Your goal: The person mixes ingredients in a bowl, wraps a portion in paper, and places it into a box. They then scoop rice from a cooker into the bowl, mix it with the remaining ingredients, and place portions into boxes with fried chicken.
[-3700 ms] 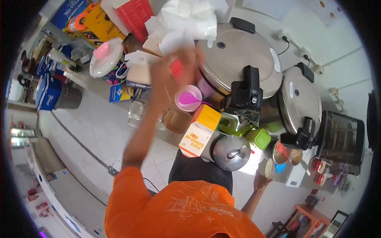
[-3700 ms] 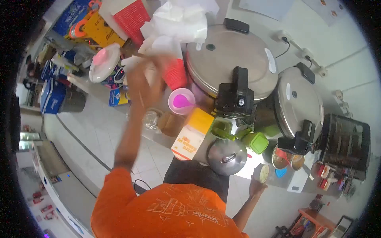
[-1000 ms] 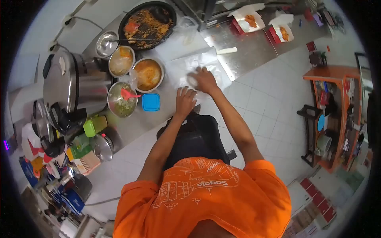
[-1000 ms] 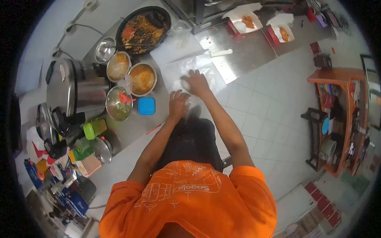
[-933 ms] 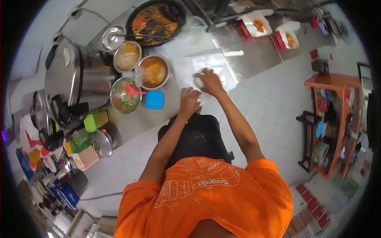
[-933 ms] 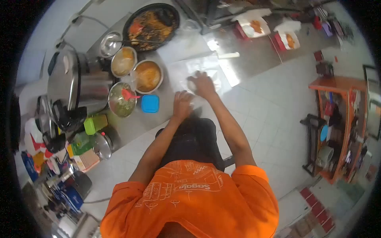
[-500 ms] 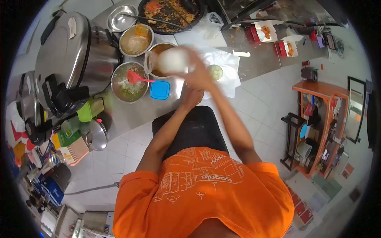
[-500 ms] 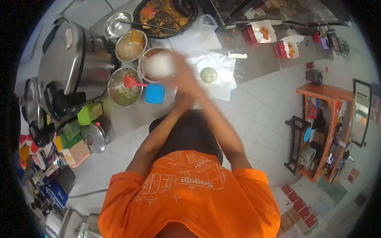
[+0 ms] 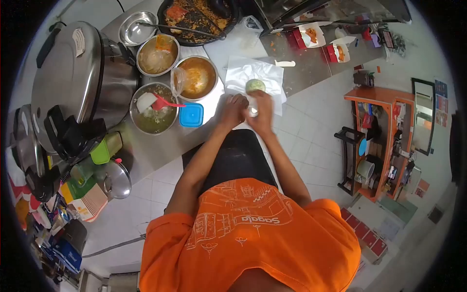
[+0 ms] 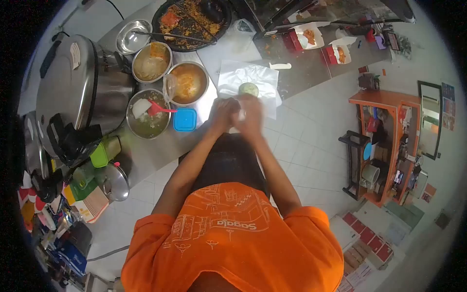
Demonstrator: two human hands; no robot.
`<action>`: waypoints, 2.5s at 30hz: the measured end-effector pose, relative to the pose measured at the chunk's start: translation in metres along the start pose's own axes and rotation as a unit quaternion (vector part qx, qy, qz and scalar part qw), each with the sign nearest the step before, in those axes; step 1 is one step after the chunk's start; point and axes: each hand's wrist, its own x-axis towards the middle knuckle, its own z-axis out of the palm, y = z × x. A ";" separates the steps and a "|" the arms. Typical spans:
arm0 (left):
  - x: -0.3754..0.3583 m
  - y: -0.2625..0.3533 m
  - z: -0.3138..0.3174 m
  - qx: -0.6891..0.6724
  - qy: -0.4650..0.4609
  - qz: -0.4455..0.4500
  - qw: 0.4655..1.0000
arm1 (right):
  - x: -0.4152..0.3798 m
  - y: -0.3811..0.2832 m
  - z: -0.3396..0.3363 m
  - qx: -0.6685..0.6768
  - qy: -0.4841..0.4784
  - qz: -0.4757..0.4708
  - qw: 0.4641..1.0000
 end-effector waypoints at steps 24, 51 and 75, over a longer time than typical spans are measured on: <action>0.035 0.066 0.066 0.254 -0.061 -0.048 0.964 | -0.033 0.195 -0.109 0.013 -0.275 -0.099 0.956; 0.066 0.067 0.099 0.351 -0.075 -0.002 0.933 | 0.033 0.265 -0.061 -0.044 0.051 0.094 0.993; 0.110 0.048 -0.010 0.313 -0.041 0.083 0.945 | -0.033 0.182 -0.065 -0.089 -0.154 -0.083 0.981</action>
